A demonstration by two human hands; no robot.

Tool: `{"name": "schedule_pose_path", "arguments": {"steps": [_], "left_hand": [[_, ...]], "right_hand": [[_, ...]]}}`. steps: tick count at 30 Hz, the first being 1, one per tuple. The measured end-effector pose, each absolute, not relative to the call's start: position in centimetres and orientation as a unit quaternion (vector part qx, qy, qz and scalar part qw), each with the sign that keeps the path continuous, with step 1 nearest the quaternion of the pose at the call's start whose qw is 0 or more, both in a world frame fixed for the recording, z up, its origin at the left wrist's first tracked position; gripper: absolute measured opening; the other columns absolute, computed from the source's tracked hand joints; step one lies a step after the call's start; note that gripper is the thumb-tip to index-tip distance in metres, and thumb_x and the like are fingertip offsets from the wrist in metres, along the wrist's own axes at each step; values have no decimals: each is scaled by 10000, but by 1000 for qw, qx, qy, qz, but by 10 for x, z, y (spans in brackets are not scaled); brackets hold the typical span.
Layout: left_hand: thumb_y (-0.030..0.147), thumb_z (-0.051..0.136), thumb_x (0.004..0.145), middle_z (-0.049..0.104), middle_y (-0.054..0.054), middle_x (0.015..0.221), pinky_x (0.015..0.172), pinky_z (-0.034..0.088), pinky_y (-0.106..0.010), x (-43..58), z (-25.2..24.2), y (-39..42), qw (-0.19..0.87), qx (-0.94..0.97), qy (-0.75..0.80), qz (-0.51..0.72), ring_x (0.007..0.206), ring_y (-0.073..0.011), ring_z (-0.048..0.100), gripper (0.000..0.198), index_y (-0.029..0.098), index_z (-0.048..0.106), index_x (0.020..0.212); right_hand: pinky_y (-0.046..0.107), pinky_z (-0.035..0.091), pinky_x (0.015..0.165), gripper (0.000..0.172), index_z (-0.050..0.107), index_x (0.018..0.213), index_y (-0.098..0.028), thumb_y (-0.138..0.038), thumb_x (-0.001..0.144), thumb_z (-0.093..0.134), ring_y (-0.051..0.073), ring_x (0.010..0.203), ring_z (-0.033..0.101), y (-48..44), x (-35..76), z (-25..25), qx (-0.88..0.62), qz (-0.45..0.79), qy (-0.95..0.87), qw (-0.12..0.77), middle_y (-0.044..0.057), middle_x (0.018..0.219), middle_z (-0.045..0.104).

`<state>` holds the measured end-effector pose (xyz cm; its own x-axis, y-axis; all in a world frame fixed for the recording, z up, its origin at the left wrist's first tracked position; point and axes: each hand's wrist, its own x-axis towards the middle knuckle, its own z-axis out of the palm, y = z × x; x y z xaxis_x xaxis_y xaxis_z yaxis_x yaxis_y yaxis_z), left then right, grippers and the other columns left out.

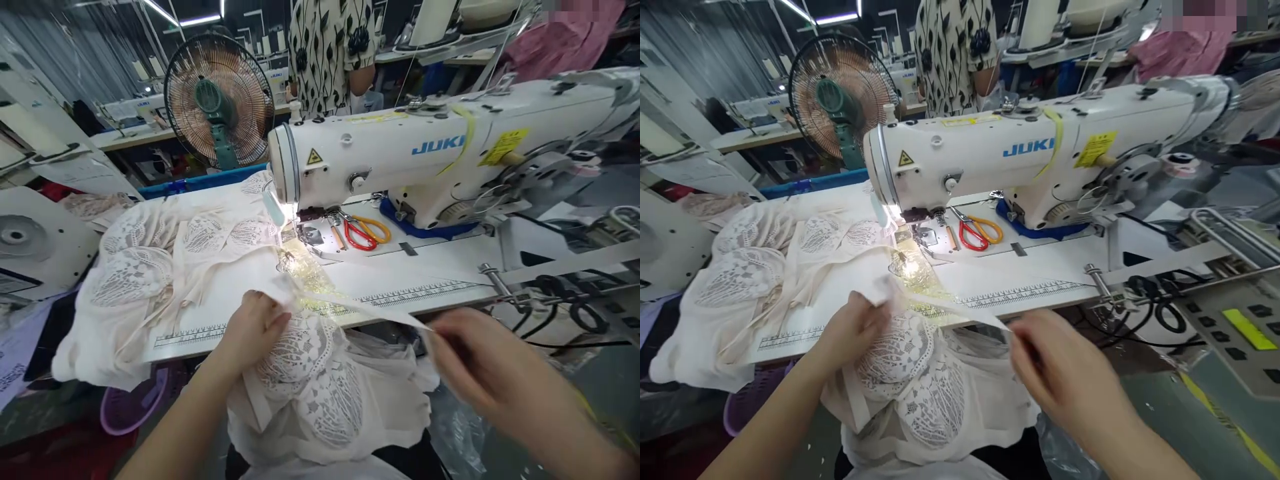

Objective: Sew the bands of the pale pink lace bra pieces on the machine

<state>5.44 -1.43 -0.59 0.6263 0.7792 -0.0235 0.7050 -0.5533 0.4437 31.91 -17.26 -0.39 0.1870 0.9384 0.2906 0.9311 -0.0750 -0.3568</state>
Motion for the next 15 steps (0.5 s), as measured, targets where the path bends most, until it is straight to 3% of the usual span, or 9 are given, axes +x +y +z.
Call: {"name": "schedule_pose_path", "arguments": {"steps": [3, 6, 10, 15], "left_hand": [[263, 369, 870, 579, -58, 960, 670, 485, -308, 53, -12, -8, 198, 871, 437, 105, 840, -190, 572, 463, 198, 325, 1327], [201, 309, 890, 581, -67, 951, 690, 496, -300, 47, -24, -6, 128, 880, 446, 105, 826, -175, 583, 442, 147, 309, 1328], [190, 309, 898, 569, -106, 1018, 681, 509, -299, 44, -33, -6, 58, 885, 452, 93, 859, -187, 594, 358, 106, 415, 1230], [186, 353, 884, 581, -105, 1008, 543, 501, -301, 51, -24, 2, 19, 904, 425, 49, 651, -172, 606, 280, 125, 535, 1088]], "right_hand": [[307, 395, 532, 172, 532, 707, -196, -150, 828, 419, 184, 640, 565, -131, 299, 3, -694, 44, -714, 78, 46, 717, 570], [297, 347, 521, 120, 572, 764, -184, -196, 837, 478, 215, 714, 587, -98, 284, 16, -673, 73, -734, -46, 48, 780, 592], [272, 338, 565, 145, 588, 822, -193, -276, 863, 477, 195, 813, 575, -63, 257, 18, -647, 72, -758, 35, 44, 874, 601], [258, 259, 503, 122, 592, 815, -179, -246, 829, 492, 182, 763, 555, -18, 220, -4, -656, 58, -749, 75, 52, 825, 594]]}}
